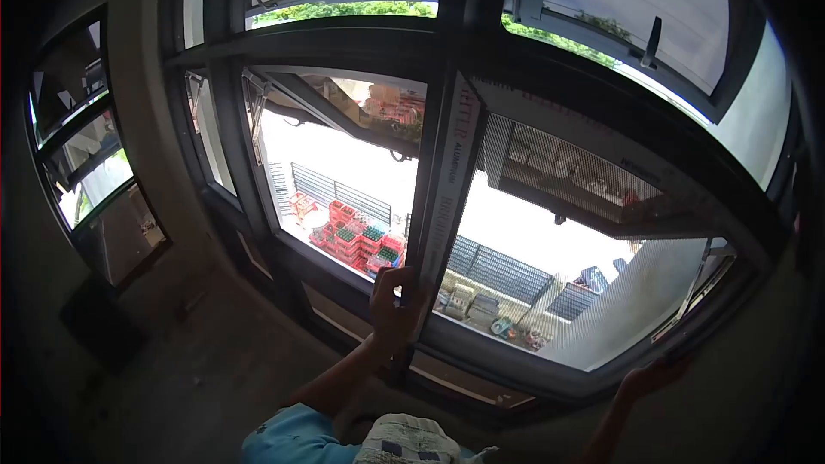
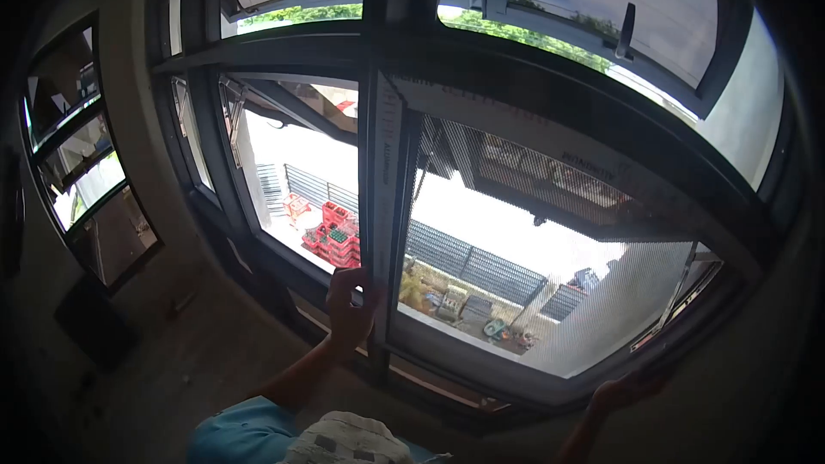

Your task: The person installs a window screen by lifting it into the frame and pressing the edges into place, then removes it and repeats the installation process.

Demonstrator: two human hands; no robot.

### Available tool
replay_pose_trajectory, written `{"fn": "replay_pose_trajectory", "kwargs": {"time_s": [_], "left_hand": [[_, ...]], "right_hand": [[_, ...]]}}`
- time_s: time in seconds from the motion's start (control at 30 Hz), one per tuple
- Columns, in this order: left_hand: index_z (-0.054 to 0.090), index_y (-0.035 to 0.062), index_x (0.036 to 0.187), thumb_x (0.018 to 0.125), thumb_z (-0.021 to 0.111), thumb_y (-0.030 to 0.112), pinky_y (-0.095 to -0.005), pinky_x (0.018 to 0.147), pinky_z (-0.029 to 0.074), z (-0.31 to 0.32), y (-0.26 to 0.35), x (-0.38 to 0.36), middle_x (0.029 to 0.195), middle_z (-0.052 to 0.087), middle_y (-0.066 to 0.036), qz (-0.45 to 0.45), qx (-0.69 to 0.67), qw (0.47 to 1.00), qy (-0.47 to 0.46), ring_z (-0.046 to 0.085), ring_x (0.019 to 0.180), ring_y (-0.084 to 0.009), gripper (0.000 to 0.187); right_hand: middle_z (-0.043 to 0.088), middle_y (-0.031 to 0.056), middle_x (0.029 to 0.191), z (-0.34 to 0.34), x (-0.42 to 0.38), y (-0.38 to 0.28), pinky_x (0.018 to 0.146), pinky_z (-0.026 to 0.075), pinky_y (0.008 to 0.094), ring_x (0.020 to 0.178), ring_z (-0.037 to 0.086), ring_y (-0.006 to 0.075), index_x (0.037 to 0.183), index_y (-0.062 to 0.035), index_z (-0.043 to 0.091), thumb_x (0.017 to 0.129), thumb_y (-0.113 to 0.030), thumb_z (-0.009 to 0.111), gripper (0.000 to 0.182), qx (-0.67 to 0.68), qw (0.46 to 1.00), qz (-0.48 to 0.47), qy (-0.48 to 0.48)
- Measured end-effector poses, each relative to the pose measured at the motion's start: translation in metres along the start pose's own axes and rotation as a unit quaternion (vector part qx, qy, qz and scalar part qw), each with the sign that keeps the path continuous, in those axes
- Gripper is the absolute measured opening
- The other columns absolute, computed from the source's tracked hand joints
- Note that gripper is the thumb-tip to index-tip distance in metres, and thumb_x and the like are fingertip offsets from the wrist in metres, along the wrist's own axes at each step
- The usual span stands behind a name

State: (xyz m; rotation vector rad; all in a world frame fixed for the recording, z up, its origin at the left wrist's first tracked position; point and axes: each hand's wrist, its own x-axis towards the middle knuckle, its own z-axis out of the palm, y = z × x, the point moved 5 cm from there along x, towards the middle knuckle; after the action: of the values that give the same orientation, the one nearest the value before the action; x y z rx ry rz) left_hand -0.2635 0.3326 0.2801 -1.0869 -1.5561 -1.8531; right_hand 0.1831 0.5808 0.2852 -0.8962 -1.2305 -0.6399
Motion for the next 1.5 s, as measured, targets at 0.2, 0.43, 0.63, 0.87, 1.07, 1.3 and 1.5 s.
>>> {"fn": "replay_pose_trajectory", "kwargs": {"time_s": [0.2,0.43,0.63,0.87,1.07,1.3,1.5], "left_hand": [[0.059,0.0036,0.093,0.069,0.073,-0.003,-0.0289,0.069,0.045,-0.004,-0.001,0.003,0.082,0.055,-0.006,-0.028,-0.041,0.999,0.001,0.054,0.076,-0.0161,0.029],[0.059,0.0039,0.094,0.068,0.077,0.004,-0.0313,0.063,0.047,-0.004,-0.011,0.008,0.081,0.057,-0.008,-0.012,-0.081,0.996,-0.035,0.057,0.072,-0.0219,0.031],[0.062,0.0036,0.093,0.068,0.079,0.006,-0.0328,0.06,0.047,-0.004,-0.022,0.011,0.083,0.059,-0.009,0.033,-0.126,0.989,-0.063,0.058,0.072,-0.0243,0.031],[0.065,0.0043,0.087,0.066,0.077,0.004,-0.0335,0.058,0.043,-0.002,-0.022,0.016,0.083,0.061,-0.006,0.129,-0.148,0.98,-0.037,0.056,0.069,-0.0212,0.025],[0.066,0.0033,0.086,0.066,0.075,0.009,-0.0342,0.057,0.043,0.003,-0.039,0.002,0.082,0.062,-0.007,0.16,-0.167,0.971,-0.053,0.057,0.069,-0.0218,0.023],[0.066,0.0076,0.091,0.07,0.073,0.011,-0.0345,0.058,0.04,0.013,-0.051,-0.012,0.078,0.057,-0.004,0.108,-0.231,0.965,-0.063,0.054,0.067,-0.0215,0.022],[0.067,0.0094,0.085,0.068,0.07,0.015,-0.0354,0.061,0.04,0.015,-0.055,-0.015,0.08,0.061,-0.001,0.092,-0.229,0.966,-0.082,0.056,0.071,-0.0178,0.018]], "right_hand": [[0.032,0.0283,0.141,0.005,-0.011,0.011,0.108,0.027,0.0482,0.13,0.033,0.0427,0.138,0.0064,0.031,0.1,-0.03,0.032,0.052,-0.099,0.994,-0.051,-0.007],[0.037,0.0257,0.139,0.003,0.001,0.041,0.109,0.029,0.0448,0.129,0.036,0.0384,0.135,0.0039,0.039,0.099,-0.029,0.036,0.048,-0.171,0.981,-0.071,-0.057],[0.036,0.0298,0.137,0.003,0.063,0.064,0.108,0.03,0.046,0.127,0.037,0.0413,0.126,0.003,0.049,0.097,-0.021,0.04,0.039,-0.19,0.967,0.072,-0.155],[0.045,0.0253,0.132,0.009,0.078,0.046,0.105,0.034,0.0494,0.123,0.041,0.0409,0.12,-0.0008,0.055,0.093,-0.009,0.045,0.03,-0.328,0.94,-0.01,-0.093],[0.045,0.0237,0.132,0.001,0.09,0.048,0.104,0.035,0.0442,0.123,0.042,0.0386,0.125,0.003,0.05,0.093,-0.012,0.046,0.036,-0.21,0.972,0.079,-0.065],[0.04,0.0206,0.138,-0.008,0.104,-0.003,0.106,0.031,0.0396,0.127,0.039,0.0322,0.132,0.0041,0.041,0.094,-0.019,0.042,0.045,0.028,0.979,0.19,-0.061],[0.037,0.0196,0.14,-0.01,0.104,-0.011,0.108,0.027,0.0391,0.13,0.035,0.0322,0.136,0.0036,0.037,0.098,-0.022,0.037,0.046,-0.02,0.989,0.108,-0.096]]}}
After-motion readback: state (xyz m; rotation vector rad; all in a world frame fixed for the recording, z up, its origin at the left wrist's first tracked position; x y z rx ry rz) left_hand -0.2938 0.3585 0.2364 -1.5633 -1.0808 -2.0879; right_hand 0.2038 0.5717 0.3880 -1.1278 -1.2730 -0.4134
